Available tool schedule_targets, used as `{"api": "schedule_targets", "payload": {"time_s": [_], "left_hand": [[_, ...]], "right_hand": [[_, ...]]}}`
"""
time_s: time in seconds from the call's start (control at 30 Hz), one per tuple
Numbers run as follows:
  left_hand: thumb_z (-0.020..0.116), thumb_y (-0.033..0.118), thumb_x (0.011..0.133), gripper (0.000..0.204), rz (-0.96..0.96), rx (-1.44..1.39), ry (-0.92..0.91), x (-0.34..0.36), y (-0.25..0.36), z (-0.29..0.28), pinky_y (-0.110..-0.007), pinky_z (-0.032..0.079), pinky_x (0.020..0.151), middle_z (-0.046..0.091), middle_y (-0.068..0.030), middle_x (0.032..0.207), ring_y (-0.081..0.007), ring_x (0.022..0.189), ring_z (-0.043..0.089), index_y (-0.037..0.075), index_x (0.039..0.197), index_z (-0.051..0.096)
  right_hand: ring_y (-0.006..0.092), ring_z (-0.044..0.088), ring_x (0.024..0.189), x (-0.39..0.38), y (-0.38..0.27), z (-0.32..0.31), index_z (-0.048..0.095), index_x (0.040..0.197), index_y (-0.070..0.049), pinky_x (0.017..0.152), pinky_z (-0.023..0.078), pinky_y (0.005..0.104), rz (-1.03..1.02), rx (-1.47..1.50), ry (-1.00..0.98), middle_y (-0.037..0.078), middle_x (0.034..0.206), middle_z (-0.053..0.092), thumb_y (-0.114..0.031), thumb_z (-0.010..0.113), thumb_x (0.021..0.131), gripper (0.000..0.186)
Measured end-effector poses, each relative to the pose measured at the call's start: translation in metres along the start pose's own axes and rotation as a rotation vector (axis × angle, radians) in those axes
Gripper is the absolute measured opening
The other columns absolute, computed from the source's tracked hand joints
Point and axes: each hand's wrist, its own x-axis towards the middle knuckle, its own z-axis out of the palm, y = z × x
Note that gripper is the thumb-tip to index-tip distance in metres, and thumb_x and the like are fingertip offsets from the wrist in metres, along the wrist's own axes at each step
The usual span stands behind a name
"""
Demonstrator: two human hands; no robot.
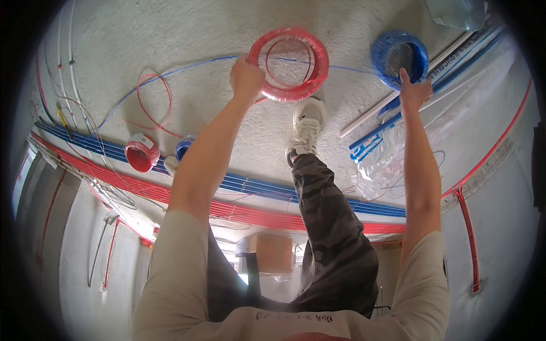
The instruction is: The person organizes and routes red and blue electrical conduits and wires along the floor and walls of a room under construction. They use pliers to strip wire ends and pull wires through conduits, moving between floor-level and overhead work areas.
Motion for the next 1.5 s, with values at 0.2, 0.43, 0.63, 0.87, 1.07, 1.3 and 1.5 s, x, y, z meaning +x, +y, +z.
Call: {"api": "schedule_targets", "payload": {"time_s": [0.2, 0.43, 0.63, 0.87, 1.07, 1.3, 1.5], "left_hand": [[0.062, -0.004, 0.069, 0.034, -0.244, -0.403, -0.04, -0.074, -0.076, -0.008, -0.037, 0.052, 0.079, 0.072, -0.018, 0.093, -0.0297, 0.087, 0.068, -0.002, 0.102, 0.067], [0.061, -0.012, 0.063, 0.043, -0.379, -0.71, 0.066, -0.107, -0.1, -0.054, -0.033, 0.053, 0.075, 0.071, -0.0112, 0.097, -0.0216, 0.085, 0.066, -0.007, 0.106, 0.064], [0.058, 0.002, 0.074, 0.024, -0.063, -0.171, 0.15, -0.032, -0.062, -0.128, -0.044, 0.053, 0.078, 0.071, -0.0246, 0.087, -0.0407, 0.086, 0.069, -0.004, 0.096, 0.067], [0.061, 0.013, 0.079, 0.028, 0.113, 0.15, 0.067, 0.07, 0.065, -0.124, -0.049, 0.053, 0.088, 0.072, -0.0218, 0.106, -0.0427, 0.101, 0.068, 0.003, 0.104, 0.07], [0.085, 0.024, 0.073, 0.092, 0.19, -0.265, -0.155, 0.077, 0.051, -0.069, -0.041, 0.05, 0.099, 0.062, -0.0213, 0.133, -0.0318, 0.117, 0.063, -0.002, 0.149, 0.041], [0.064, 0.039, 0.094, 0.042, 0.645, 0.076, -0.539, -0.111, -0.059, -0.064, -0.049, 0.043, 0.096, 0.068, -0.0177, 0.11, -0.0371, 0.107, 0.06, 0.006, 0.121, 0.066], [0.065, 0.023, 0.091, 0.022, 0.578, 0.117, -0.508, -0.189, -0.065, -0.152, -0.045, 0.046, 0.085, 0.066, -0.0133, 0.092, -0.034, 0.097, 0.06, 0.006, 0.105, 0.07]], "right_hand": [[0.0338, 0.062, 0.116, -0.044, -0.121, -0.018, 0.064, 0.122, -0.003, 0.097, 0.048, 0.0459, -0.378, 0.423, -0.706, 0.018, 0.123, 0.066, -0.026, 0.068, 0.095, 0.036], [0.0353, 0.065, 0.11, -0.092, -0.203, 0.035, 0.062, 0.12, -0.007, 0.091, 0.053, 0.0487, -0.755, -0.392, -1.076, 0.02, 0.118, 0.068, -0.031, 0.058, 0.099, 0.033], [0.0368, 0.07, 0.094, -0.136, -0.178, 0.028, 0.064, 0.114, -0.007, 0.079, 0.055, 0.0509, -0.951, -0.375, -1.165, 0.019, 0.099, 0.072, -0.019, 0.045, 0.101, 0.027], [0.037, 0.07, 0.083, -0.19, -0.111, -0.014, 0.068, 0.11, -0.01, 0.069, 0.055, 0.0518, -1.073, -0.172, -1.241, 0.017, 0.088, 0.071, -0.013, 0.054, 0.089, 0.025], [0.0345, 0.069, 0.078, -0.189, -0.141, -0.098, 0.067, 0.098, -0.013, 0.063, 0.052, 0.0475, -0.964, 0.037, -1.27, 0.013, 0.081, 0.07, -0.016, 0.061, 0.089, 0.012], [0.0314, 0.07, 0.082, -0.133, -0.147, -0.187, 0.068, 0.105, -0.009, 0.069, 0.054, 0.0421, -0.972, 0.51, -0.948, 0.009, 0.089, 0.073, 0.006, 0.067, 0.071, 0.037], [0.0298, 0.058, 0.117, 0.003, -0.041, -0.267, 0.064, 0.124, -0.004, 0.102, 0.044, 0.0396, -0.66, 0.046, -0.514, 0.015, 0.124, 0.065, -0.008, 0.057, 0.097, 0.029]]}}
